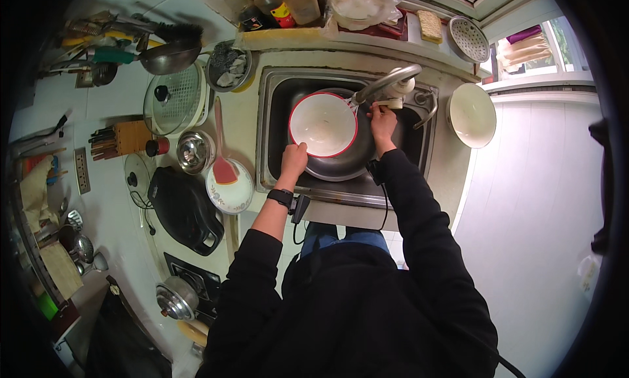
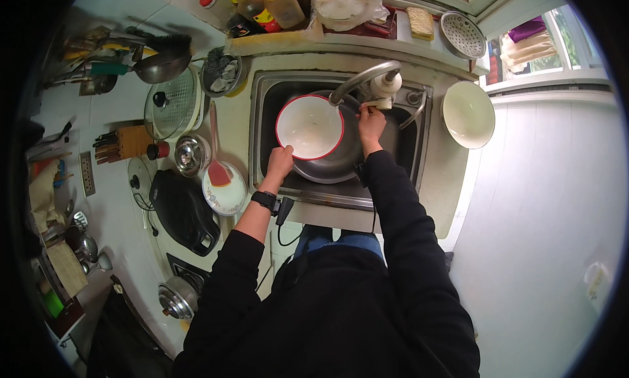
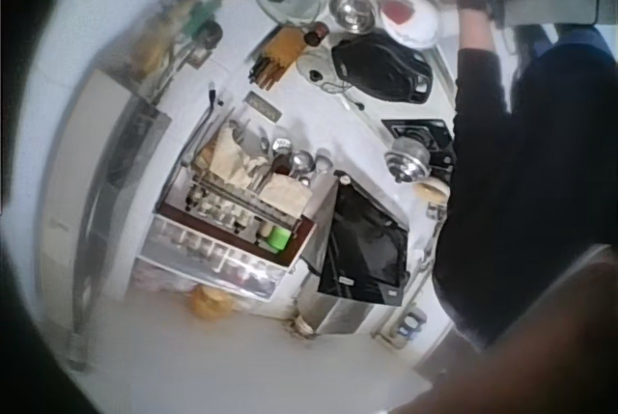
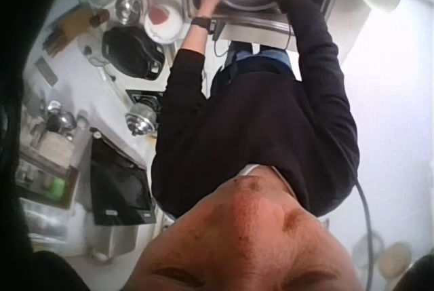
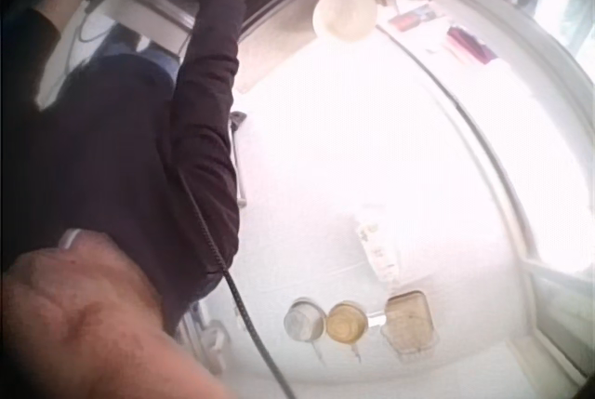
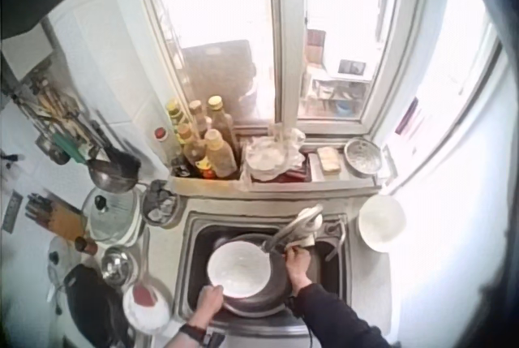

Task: The person washes several kitchen items at the sink, including a frying pan, chopsticks, bowls, a plate, a spoon, and a metal bowl. They rinse each item under running water and place them on a nearby drying rack.

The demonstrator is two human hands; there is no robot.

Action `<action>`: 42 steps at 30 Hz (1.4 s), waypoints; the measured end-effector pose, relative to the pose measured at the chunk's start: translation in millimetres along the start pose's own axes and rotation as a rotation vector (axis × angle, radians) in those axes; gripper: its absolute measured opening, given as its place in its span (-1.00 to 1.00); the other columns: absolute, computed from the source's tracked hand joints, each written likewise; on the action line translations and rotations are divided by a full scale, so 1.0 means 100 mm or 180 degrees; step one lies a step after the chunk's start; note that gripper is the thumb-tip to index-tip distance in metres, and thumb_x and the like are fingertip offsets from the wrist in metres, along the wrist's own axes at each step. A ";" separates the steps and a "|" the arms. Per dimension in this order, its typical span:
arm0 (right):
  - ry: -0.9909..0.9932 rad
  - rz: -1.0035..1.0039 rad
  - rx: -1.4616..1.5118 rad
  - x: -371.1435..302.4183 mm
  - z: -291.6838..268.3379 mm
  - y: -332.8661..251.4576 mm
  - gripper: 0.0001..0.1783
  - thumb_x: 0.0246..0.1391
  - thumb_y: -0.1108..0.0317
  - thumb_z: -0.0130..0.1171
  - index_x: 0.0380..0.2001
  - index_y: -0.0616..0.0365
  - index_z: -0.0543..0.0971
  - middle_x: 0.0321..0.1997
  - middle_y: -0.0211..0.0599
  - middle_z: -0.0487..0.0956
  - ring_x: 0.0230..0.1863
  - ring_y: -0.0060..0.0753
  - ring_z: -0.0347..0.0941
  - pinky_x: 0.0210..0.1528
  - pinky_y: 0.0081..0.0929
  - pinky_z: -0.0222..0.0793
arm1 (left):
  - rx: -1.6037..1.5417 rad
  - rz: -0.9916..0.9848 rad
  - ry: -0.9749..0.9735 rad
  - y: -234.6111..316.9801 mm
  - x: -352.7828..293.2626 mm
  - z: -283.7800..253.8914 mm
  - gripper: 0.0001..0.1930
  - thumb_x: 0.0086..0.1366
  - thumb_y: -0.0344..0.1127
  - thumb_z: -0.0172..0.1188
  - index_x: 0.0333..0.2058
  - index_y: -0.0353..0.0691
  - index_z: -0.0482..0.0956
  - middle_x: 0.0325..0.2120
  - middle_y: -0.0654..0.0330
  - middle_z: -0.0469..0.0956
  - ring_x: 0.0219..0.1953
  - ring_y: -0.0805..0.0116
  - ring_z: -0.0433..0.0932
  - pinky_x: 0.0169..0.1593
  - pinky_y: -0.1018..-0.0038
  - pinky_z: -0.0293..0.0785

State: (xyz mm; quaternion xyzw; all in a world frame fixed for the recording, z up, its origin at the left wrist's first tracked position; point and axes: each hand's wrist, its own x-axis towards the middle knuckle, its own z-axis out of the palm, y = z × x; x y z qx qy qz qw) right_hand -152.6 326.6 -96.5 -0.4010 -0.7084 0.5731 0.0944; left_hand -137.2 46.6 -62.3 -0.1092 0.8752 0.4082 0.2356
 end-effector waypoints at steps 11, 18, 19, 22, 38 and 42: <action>-0.1125 -0.3199 -0.1716 -0.84 -0.63 -0.40 -0.60 -0.04 0.22 0.32 -0.12 0.08 0.52 -0.03 -0.20 0.51 0.05 -0.15 0.39 0.19 -0.11 0.18 | 0.0321 -0.0316 -0.0669 0.34 0.36 0.21 -0.53 0.19 -0.12 -0.07 -0.45 -0.54 0.56 -0.43 -0.39 0.51 -0.29 -0.33 0.54 -0.13 0.03 0.45; -0.1841 -0.1499 -0.0608 -0.75 -0.13 -0.16 -0.81 0.15 0.29 0.21 -0.31 0.19 0.55 -0.43 -0.22 0.55 -0.34 -0.33 0.51 -0.16 -0.39 0.38 | -0.0950 -0.0596 -0.0973 0.77 0.21 -0.11 -0.52 0.40 0.10 -0.05 -0.51 -0.20 0.40 -0.75 0.35 0.32 -0.76 0.53 0.30 -0.64 0.55 0.22; -0.1596 -0.0716 -0.0230 -0.76 -0.05 -0.06 -0.66 0.24 0.19 0.11 -0.37 0.32 0.54 -0.51 -0.14 0.55 -0.46 -0.25 0.45 -0.32 -0.34 0.36 | -0.0915 -0.0550 -0.0978 0.80 0.18 -0.16 -0.50 0.41 0.13 -0.07 -0.49 -0.20 0.41 -0.73 0.36 0.33 -0.75 0.54 0.31 -0.63 0.56 0.23; -0.1101 0.0548 -0.0104 -0.61 0.13 0.17 -0.61 0.31 0.16 0.02 -0.36 0.32 0.56 -0.51 -0.22 0.57 -0.49 -0.45 0.40 -0.36 -0.44 0.34 | -0.0832 -0.0455 -0.0870 0.75 0.09 -0.24 -0.57 0.42 0.07 -0.03 -0.45 -0.18 0.42 -0.70 0.37 0.35 -0.70 0.57 0.34 -0.61 0.58 0.24; 0.0081 0.2118 0.3161 -0.40 -0.02 0.15 -0.63 0.39 0.37 -0.22 0.08 0.45 0.36 0.06 0.01 0.49 0.05 -0.08 0.46 0.22 -0.11 0.33 | -0.0779 0.0631 -0.0017 0.12 0.35 0.72 -0.63 0.36 -0.13 0.11 -0.01 -0.28 0.43 -0.17 0.07 0.49 -0.20 0.28 0.52 -0.22 0.40 0.49; -0.0100 0.1782 0.2586 -0.53 0.05 0.04 -0.69 0.36 0.32 -0.10 -0.07 0.40 0.43 -0.14 -0.18 0.54 -0.14 -0.25 0.52 0.00 -0.23 0.46 | -0.0458 0.1025 -0.0034 0.36 0.25 1.00 -0.41 0.32 -0.07 0.18 0.18 -0.32 0.29 0.06 -0.13 0.37 0.08 -0.01 0.41 0.14 0.25 0.34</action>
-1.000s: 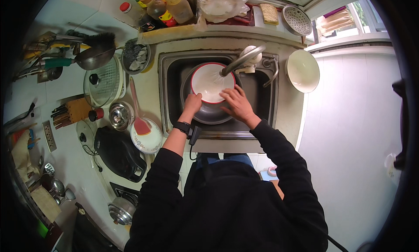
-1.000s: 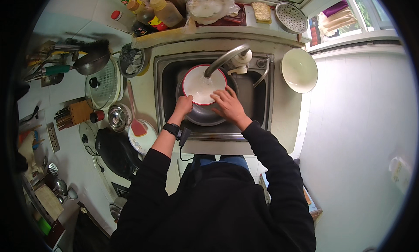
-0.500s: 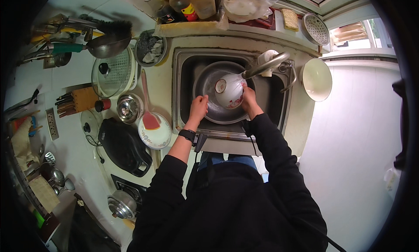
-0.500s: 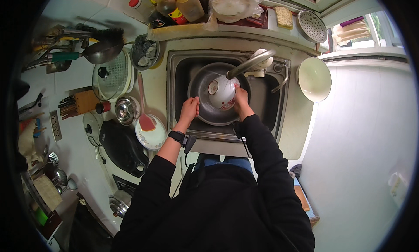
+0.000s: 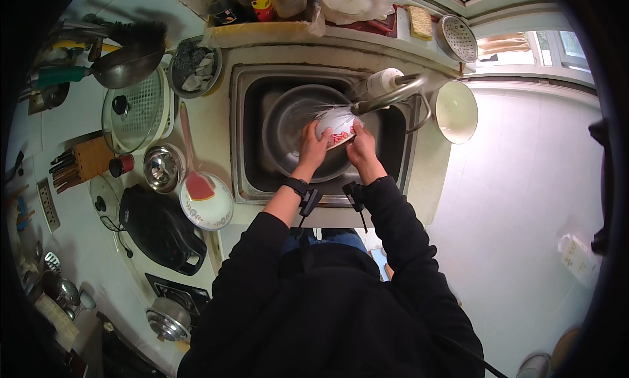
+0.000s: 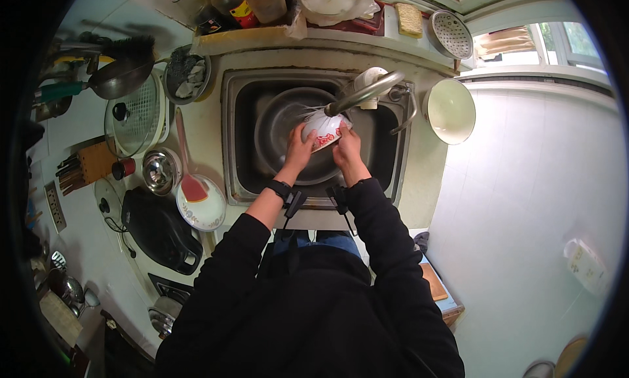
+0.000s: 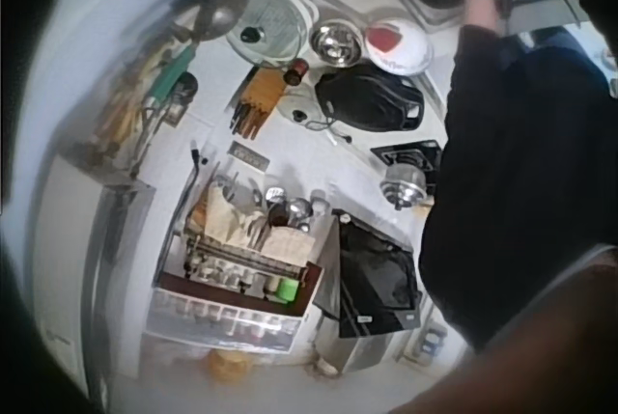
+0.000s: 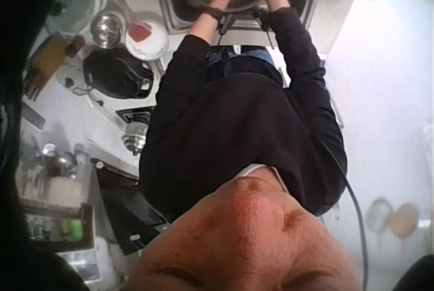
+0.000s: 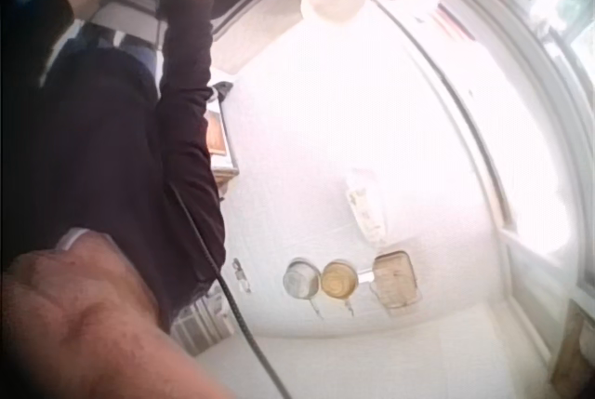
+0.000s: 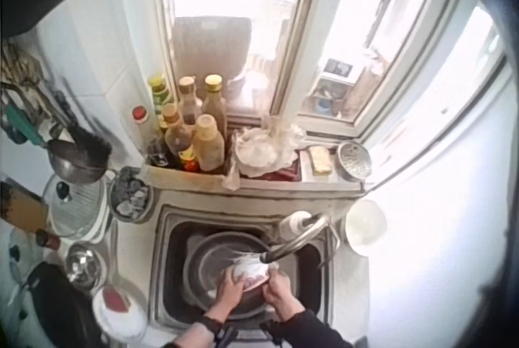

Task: The person washes several kitchen items at the sink, including a frying pan, chopsticks, bowls, a plate, a spoon, and a metal bowl. They rinse each item under running water and place them on a nearby drying rack.

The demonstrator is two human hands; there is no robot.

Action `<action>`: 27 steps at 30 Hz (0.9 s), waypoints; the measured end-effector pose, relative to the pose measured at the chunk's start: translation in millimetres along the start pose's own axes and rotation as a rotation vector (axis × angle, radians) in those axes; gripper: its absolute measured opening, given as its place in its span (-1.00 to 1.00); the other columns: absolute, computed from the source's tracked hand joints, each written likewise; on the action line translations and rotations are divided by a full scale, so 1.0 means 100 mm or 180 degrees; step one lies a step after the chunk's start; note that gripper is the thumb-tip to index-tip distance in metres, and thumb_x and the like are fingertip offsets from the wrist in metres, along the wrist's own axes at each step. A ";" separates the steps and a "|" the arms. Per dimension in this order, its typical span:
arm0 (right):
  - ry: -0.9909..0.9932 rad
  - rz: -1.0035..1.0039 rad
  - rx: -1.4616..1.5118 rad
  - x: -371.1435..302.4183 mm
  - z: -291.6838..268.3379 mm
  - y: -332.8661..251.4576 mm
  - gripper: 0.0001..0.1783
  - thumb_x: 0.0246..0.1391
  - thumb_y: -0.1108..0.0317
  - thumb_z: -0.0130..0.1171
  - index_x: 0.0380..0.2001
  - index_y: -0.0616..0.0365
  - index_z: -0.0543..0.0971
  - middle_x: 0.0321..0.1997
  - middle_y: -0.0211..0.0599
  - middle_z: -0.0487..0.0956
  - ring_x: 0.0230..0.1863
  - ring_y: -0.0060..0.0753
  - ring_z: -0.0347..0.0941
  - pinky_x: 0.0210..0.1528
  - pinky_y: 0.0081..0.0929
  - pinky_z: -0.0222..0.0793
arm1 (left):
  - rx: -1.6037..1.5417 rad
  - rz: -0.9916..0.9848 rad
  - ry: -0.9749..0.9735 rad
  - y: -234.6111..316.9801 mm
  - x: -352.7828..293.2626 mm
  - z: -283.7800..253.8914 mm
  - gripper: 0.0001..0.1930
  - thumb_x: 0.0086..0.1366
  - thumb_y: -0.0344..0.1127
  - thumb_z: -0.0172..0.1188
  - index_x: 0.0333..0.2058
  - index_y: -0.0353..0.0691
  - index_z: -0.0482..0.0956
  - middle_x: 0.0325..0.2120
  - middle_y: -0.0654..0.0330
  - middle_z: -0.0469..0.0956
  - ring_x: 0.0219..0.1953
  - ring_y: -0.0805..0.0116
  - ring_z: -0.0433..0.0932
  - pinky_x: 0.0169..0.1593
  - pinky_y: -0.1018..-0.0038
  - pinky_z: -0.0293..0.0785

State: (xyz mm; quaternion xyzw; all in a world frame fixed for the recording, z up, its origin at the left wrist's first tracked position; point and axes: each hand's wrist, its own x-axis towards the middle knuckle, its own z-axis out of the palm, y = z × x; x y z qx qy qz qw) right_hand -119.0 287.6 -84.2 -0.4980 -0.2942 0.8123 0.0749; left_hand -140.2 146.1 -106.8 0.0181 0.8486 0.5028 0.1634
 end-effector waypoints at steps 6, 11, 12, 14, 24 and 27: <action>-0.0539 -0.0012 -0.0519 -0.17 0.42 0.01 -0.77 0.29 0.38 -0.04 -0.09 0.27 0.46 -0.17 -0.22 0.55 -0.16 -0.32 0.52 -0.06 -0.33 0.49 | 0.0019 0.0572 -0.0327 0.13 -0.09 -0.38 -0.19 0.23 -0.11 0.27 0.30 -0.35 0.05 0.24 -0.24 0.14 0.24 -0.20 0.22 0.25 0.17 0.24; -0.1175 0.0343 -0.0701 -0.28 0.57 -0.01 -0.74 0.29 0.33 0.02 -0.07 0.29 0.45 -0.13 -0.16 0.56 -0.09 -0.25 0.54 -0.02 -0.30 0.49 | 0.0391 0.0403 -0.0333 -0.05 0.00 -0.57 -0.39 0.26 -0.25 0.11 0.21 -0.42 0.20 0.09 -0.34 0.34 0.10 -0.26 0.39 0.12 0.09 0.38; -0.1440 0.0417 -0.0850 -0.30 0.56 -0.04 -0.70 0.27 0.30 0.07 -0.05 0.29 0.44 -0.11 -0.16 0.56 -0.07 -0.23 0.54 0.01 -0.29 0.47 | 0.0243 -0.0013 -0.0418 -0.10 0.06 -0.57 -0.45 0.27 -0.26 0.07 0.16 -0.45 0.25 0.02 -0.35 0.41 0.05 -0.27 0.43 0.09 0.08 0.41; -0.1219 -0.0504 -0.2008 -0.35 0.45 -0.11 -0.74 0.22 0.35 0.12 -0.09 0.28 0.47 -0.14 -0.14 0.57 -0.07 -0.24 0.55 -0.03 -0.35 0.48 | 0.0113 -0.0680 -0.0413 -0.17 0.17 -0.54 -0.53 0.28 -0.28 0.00 0.07 -0.49 0.35 -0.12 -0.36 0.50 -0.02 -0.29 0.49 0.04 0.06 0.43; -0.0785 -0.0342 -0.3079 -0.25 0.03 -0.42 -0.60 0.24 0.21 0.03 -0.04 0.35 0.41 -0.28 -0.10 0.56 -0.37 -0.28 0.56 -0.37 -0.43 0.47 | -0.1795 -0.2210 -0.0532 0.04 0.08 -0.65 -0.69 0.28 -0.31 -0.07 -0.19 -0.47 0.49 -0.41 -0.06 0.62 -0.56 0.17 0.65 -0.64 0.44 0.52; -0.1225 -0.0181 -0.3693 -0.15 0.07 -0.25 -0.67 0.27 0.26 -0.05 -0.07 0.33 0.41 -0.47 -0.22 0.54 -0.56 -0.38 0.52 -0.60 -0.46 0.42 | -0.1418 -0.2217 -0.0780 0.09 -0.02 -0.84 -0.66 0.25 -0.33 -0.10 -0.15 -0.52 0.45 -0.43 -0.09 0.62 -0.59 0.15 0.64 -0.63 0.39 0.52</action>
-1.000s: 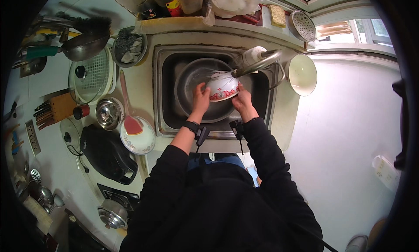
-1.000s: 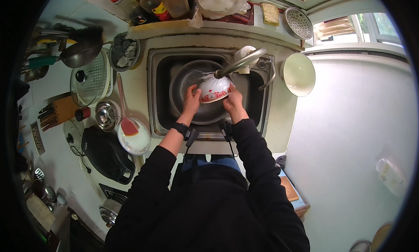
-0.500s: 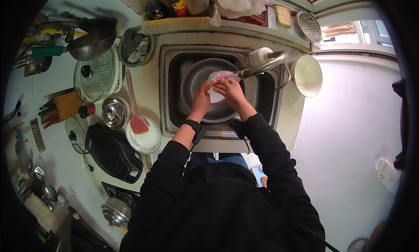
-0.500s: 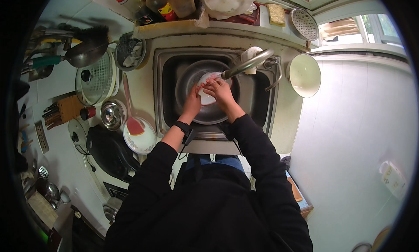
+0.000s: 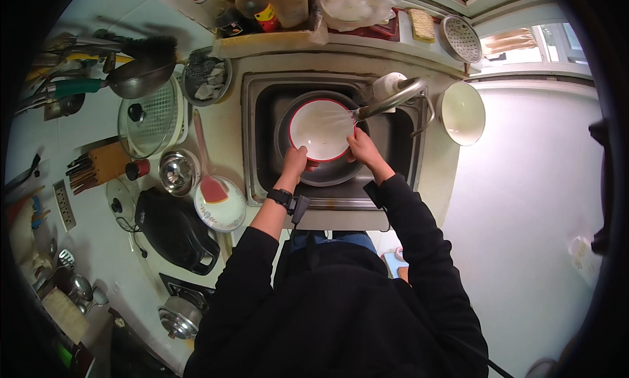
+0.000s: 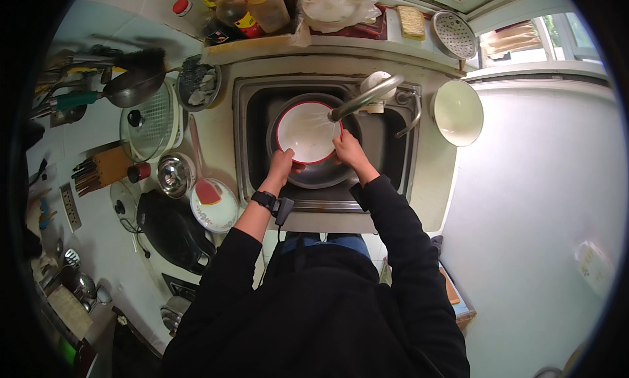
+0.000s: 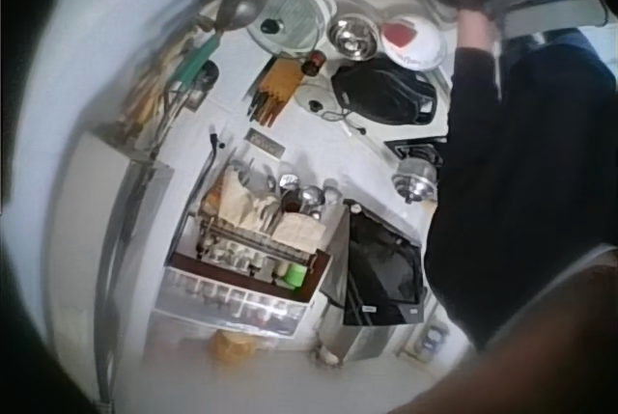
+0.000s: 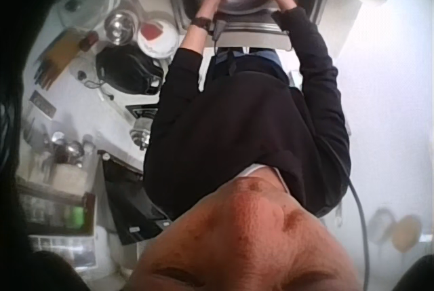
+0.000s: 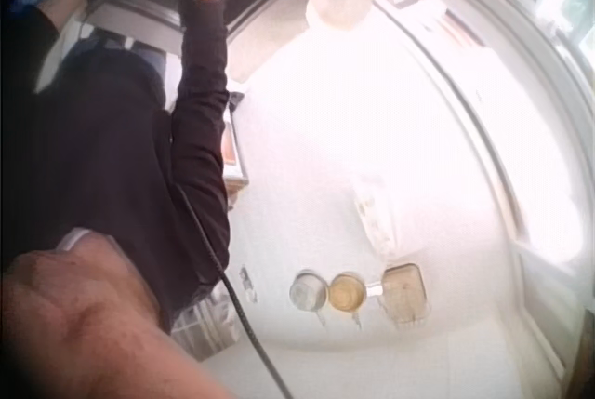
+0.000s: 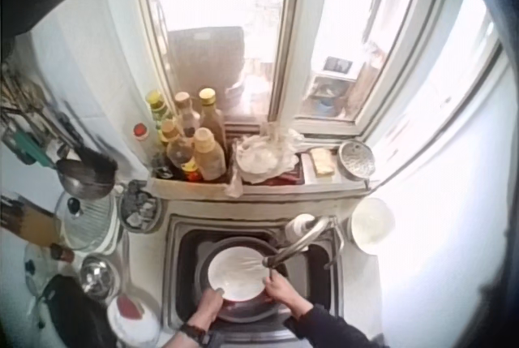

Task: The person washes several kitchen items at the sink, including a frying pan, chopsticks, bowls, a plate, a spoon, and a metal bowl. They rinse each item under running water and place them on a nearby drying rack.

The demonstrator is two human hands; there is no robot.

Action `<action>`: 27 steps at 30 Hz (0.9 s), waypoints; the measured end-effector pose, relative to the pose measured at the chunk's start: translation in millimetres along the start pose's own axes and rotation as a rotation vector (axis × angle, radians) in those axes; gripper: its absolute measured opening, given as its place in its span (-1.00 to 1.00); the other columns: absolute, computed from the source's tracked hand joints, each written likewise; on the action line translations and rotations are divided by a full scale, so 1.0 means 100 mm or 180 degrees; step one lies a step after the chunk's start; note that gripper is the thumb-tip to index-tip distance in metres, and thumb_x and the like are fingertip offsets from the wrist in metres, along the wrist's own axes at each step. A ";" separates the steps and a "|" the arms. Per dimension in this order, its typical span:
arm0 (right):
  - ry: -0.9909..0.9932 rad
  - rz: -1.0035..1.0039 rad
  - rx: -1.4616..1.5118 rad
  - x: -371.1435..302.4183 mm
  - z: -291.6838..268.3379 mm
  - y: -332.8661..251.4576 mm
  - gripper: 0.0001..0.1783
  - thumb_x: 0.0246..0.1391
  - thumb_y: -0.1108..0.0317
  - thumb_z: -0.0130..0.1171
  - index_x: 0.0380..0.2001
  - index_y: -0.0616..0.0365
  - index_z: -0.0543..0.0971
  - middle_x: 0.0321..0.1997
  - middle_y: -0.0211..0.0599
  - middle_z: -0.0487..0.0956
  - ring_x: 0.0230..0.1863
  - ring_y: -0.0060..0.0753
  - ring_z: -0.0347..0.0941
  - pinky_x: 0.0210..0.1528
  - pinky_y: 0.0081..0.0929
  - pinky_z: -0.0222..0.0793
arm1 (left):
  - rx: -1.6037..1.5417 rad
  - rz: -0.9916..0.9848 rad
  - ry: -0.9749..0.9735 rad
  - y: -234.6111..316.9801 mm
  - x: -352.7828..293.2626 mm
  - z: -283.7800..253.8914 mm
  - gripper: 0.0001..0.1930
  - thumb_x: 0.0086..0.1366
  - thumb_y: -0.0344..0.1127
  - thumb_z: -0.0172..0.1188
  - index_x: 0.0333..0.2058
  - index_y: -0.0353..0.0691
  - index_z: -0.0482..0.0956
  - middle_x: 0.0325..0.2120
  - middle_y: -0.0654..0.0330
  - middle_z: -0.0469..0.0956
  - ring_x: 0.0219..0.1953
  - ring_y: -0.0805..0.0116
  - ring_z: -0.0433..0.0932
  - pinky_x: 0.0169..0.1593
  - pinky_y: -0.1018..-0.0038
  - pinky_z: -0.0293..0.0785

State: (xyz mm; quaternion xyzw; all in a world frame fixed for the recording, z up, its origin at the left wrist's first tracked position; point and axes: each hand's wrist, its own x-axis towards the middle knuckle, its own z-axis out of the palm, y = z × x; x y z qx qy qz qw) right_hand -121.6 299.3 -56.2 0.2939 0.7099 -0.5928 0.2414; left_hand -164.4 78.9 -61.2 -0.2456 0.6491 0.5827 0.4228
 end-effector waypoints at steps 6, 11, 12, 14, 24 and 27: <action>-0.0229 0.0274 0.1137 0.12 0.25 0.28 -0.71 0.26 0.28 0.00 -0.08 0.26 0.45 -0.30 -0.33 0.55 -0.42 -0.51 0.49 -0.42 -0.50 0.45 | 0.2278 0.2316 0.1535 0.02 0.01 -0.27 -0.55 0.25 -0.37 -0.07 0.12 -0.35 0.36 -0.17 -0.17 0.58 -0.45 0.07 0.67 -0.47 0.28 0.58; 0.0796 0.0017 0.1670 0.06 -0.10 0.24 -0.64 0.24 0.29 0.03 0.03 0.27 0.44 -0.18 -0.31 0.56 -0.30 -0.50 0.52 -0.34 -0.53 0.48 | 0.1543 0.2274 0.1163 0.11 0.24 -0.15 -0.51 0.29 -0.44 -0.09 0.22 -0.21 0.30 -0.05 -0.12 0.54 -0.31 0.11 0.67 -0.47 0.31 0.60; 0.0913 0.0009 0.1720 0.05 -0.19 0.20 -0.63 0.26 0.29 0.02 0.05 0.27 0.43 -0.16 -0.30 0.56 -0.28 -0.50 0.52 -0.31 -0.54 0.48 | 0.0919 0.1679 0.0792 0.14 0.28 -0.08 -0.51 0.30 -0.46 -0.10 0.22 -0.23 0.30 -0.05 -0.10 0.54 -0.30 0.12 0.66 -0.48 0.33 0.61; 0.0869 0.0007 0.1764 0.01 -0.34 0.13 -0.60 0.28 0.24 0.01 0.10 0.23 0.41 -0.14 -0.32 0.55 -0.22 -0.50 0.51 -0.24 -0.52 0.48 | 0.0061 0.0752 0.0177 0.19 0.34 0.06 -0.55 0.30 -0.43 -0.10 0.17 -0.29 0.33 -0.09 -0.04 0.55 -0.27 0.18 0.63 -0.49 0.41 0.64; 0.0573 0.0148 0.1878 0.09 -0.46 -0.04 -0.58 0.28 0.20 0.02 0.11 0.19 0.41 -0.18 -0.38 0.55 -0.30 -0.57 0.46 -0.26 -0.55 0.42 | -0.0339 -0.0420 -0.0446 -0.09 0.11 0.19 -0.66 0.27 -0.35 -0.10 -0.03 -0.40 0.38 -0.31 -0.04 0.61 -0.34 0.14 0.65 -0.45 0.38 0.56; 0.0739 0.0053 0.1866 0.20 -0.38 -0.01 -0.61 0.26 0.22 0.05 0.04 0.24 0.47 -0.21 -0.34 0.58 -0.37 -0.59 0.46 -0.34 -0.59 0.41 | -0.0287 -0.0361 -0.0339 -0.16 0.02 0.09 -0.66 0.27 -0.34 -0.11 -0.04 -0.41 0.38 -0.32 -0.04 0.61 -0.35 0.14 0.66 -0.45 0.39 0.55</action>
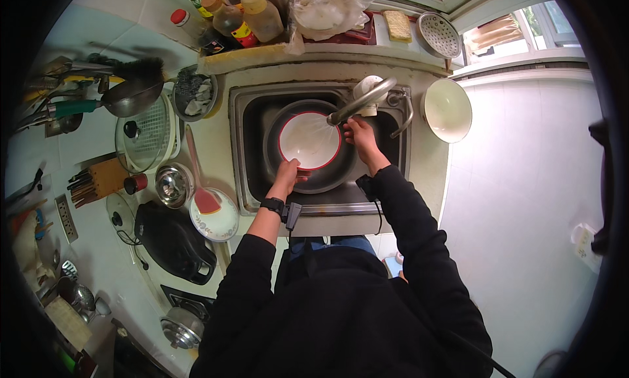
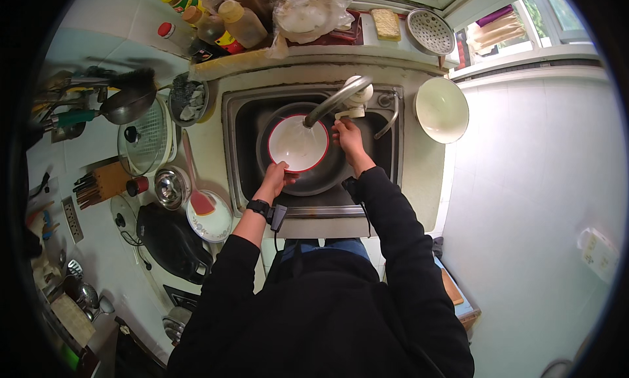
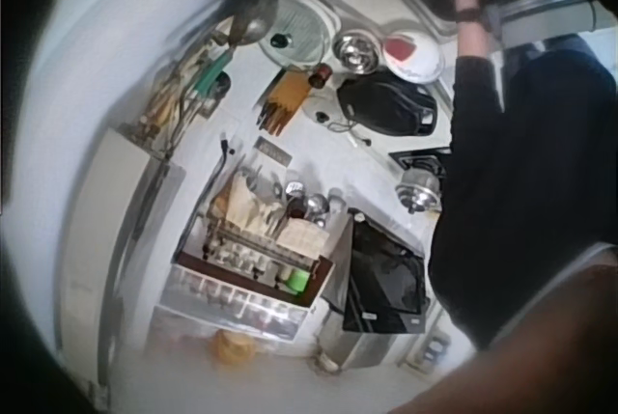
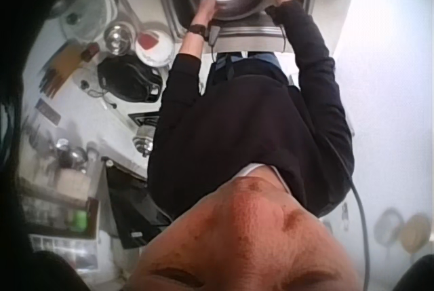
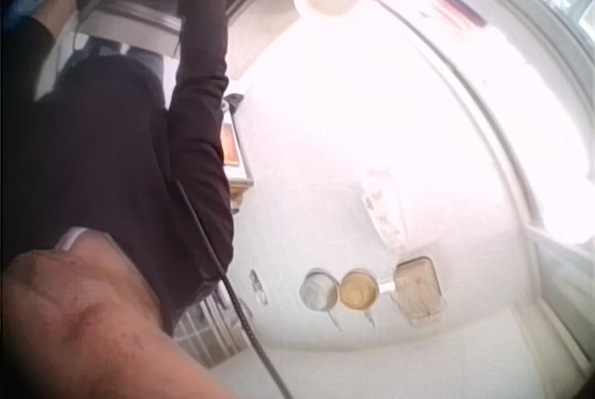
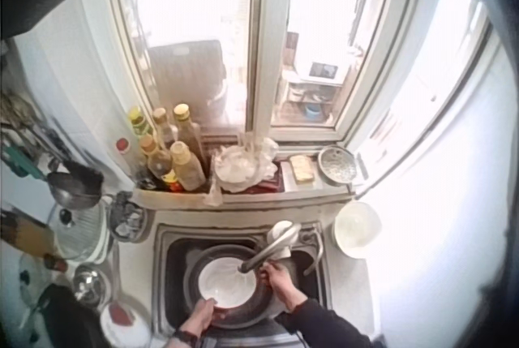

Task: The person washes several kitchen items at the sink, including a frying pan, chopsticks, bowls, a plate, a spoon, and a metal bowl. They rinse each item under running water and place them on a nearby drying rack.

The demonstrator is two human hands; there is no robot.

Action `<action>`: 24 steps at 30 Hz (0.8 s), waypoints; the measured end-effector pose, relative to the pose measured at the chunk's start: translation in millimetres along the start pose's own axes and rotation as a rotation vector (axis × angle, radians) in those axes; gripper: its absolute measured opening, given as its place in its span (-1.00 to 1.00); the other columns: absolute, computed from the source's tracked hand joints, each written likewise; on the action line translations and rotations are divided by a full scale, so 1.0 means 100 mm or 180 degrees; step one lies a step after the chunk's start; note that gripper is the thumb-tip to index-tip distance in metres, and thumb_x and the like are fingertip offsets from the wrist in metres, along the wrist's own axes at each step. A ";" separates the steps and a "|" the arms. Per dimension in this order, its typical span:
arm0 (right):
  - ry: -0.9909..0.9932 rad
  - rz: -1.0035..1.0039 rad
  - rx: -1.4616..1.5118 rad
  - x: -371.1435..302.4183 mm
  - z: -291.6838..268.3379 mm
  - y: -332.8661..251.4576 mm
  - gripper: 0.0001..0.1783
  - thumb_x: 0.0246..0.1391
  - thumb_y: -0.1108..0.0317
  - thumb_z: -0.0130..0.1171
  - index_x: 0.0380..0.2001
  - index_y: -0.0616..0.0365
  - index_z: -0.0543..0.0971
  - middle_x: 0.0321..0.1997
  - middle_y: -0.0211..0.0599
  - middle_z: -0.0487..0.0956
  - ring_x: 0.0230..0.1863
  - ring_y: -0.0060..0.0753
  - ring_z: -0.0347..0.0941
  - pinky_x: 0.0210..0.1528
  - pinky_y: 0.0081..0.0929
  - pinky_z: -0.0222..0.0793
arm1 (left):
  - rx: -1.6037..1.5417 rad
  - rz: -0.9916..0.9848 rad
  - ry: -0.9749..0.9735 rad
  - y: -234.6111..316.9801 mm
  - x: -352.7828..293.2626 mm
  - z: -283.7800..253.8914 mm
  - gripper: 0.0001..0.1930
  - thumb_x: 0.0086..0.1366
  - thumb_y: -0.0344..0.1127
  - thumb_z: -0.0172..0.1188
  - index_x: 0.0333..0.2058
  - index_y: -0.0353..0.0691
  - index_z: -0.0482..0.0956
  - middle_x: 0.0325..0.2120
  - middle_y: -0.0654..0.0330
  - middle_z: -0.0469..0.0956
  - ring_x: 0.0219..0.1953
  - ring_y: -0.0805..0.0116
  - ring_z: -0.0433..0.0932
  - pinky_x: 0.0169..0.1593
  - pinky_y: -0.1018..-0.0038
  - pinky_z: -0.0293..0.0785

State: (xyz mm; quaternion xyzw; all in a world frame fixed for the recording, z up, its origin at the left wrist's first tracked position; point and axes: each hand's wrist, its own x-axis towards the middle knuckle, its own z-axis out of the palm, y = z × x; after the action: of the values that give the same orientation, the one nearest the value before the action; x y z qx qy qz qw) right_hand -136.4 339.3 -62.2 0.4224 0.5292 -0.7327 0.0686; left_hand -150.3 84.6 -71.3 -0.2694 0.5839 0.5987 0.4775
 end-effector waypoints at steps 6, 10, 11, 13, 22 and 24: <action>0.0166 -0.0506 -0.0006 0.17 0.07 0.06 -0.71 0.25 0.22 0.12 -0.18 0.25 0.60 -0.35 -0.38 0.60 -0.44 -0.60 0.48 -0.39 -0.62 0.36 | 0.0159 0.0138 0.0189 -0.13 -0.09 -0.15 -0.67 0.26 -0.32 -0.10 -0.11 -0.43 0.45 -0.35 -0.01 0.63 -0.38 0.18 0.66 -0.45 0.41 0.55; 0.0096 -0.0578 0.0266 0.13 0.09 0.03 -0.71 0.25 0.21 0.13 -0.22 0.26 0.61 -0.35 -0.36 0.62 -0.40 -0.59 0.52 -0.37 -0.64 0.35 | 0.0142 0.0168 0.0238 -0.18 -0.10 -0.18 -0.67 0.26 -0.32 -0.10 -0.11 -0.43 0.46 -0.35 0.00 0.63 -0.39 0.20 0.66 -0.46 0.43 0.54; 0.0079 -0.0537 0.0344 0.12 0.08 0.02 -0.70 0.25 0.21 0.13 -0.22 0.26 0.62 -0.33 -0.35 0.62 -0.39 -0.59 0.53 -0.37 -0.65 0.35 | 0.0127 0.0182 0.0260 -0.19 -0.11 -0.18 -0.67 0.26 -0.32 -0.10 -0.12 -0.43 0.46 -0.35 0.00 0.63 -0.39 0.21 0.66 -0.46 0.43 0.54; -0.0094 -0.0544 0.0535 0.08 0.05 -0.02 -0.70 0.26 0.21 0.12 -0.19 0.25 0.61 -0.32 -0.33 0.63 -0.37 -0.60 0.53 -0.34 -0.66 0.35 | 0.0147 0.0166 0.0346 -0.19 -0.11 -0.17 -0.67 0.26 -0.32 -0.11 -0.13 -0.42 0.48 -0.36 0.01 0.63 -0.41 0.22 0.66 -0.47 0.44 0.54; -0.0748 -0.0986 -0.1750 -0.19 -0.04 0.00 -0.54 0.12 0.11 0.23 -0.06 0.27 0.54 -0.26 -0.19 0.64 -0.18 -0.34 0.56 -0.08 -0.44 0.42 | 0.1250 0.1109 0.0566 0.00 -0.30 -0.20 -0.57 0.23 -0.39 -0.07 0.08 -0.40 0.40 -0.22 -0.08 0.61 -0.37 0.12 0.66 -0.41 0.37 0.60; -0.1163 -0.0895 -0.2263 -0.25 -0.02 -0.04 -0.56 0.07 0.15 0.26 -0.07 0.22 0.54 -0.25 -0.18 0.64 -0.17 -0.35 0.56 -0.06 -0.40 0.40 | 0.1861 0.2441 0.0975 0.04 -0.37 -0.19 -0.56 0.26 -0.43 -0.04 0.13 -0.32 0.37 -0.13 -0.09 0.59 -0.24 0.05 0.65 -0.24 0.32 0.58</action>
State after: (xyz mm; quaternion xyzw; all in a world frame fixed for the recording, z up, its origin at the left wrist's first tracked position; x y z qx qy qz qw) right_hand -122.1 334.2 -42.4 0.1594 0.7806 -0.5696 0.2020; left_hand -143.3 57.7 -40.0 0.0247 0.8474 0.4961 0.1876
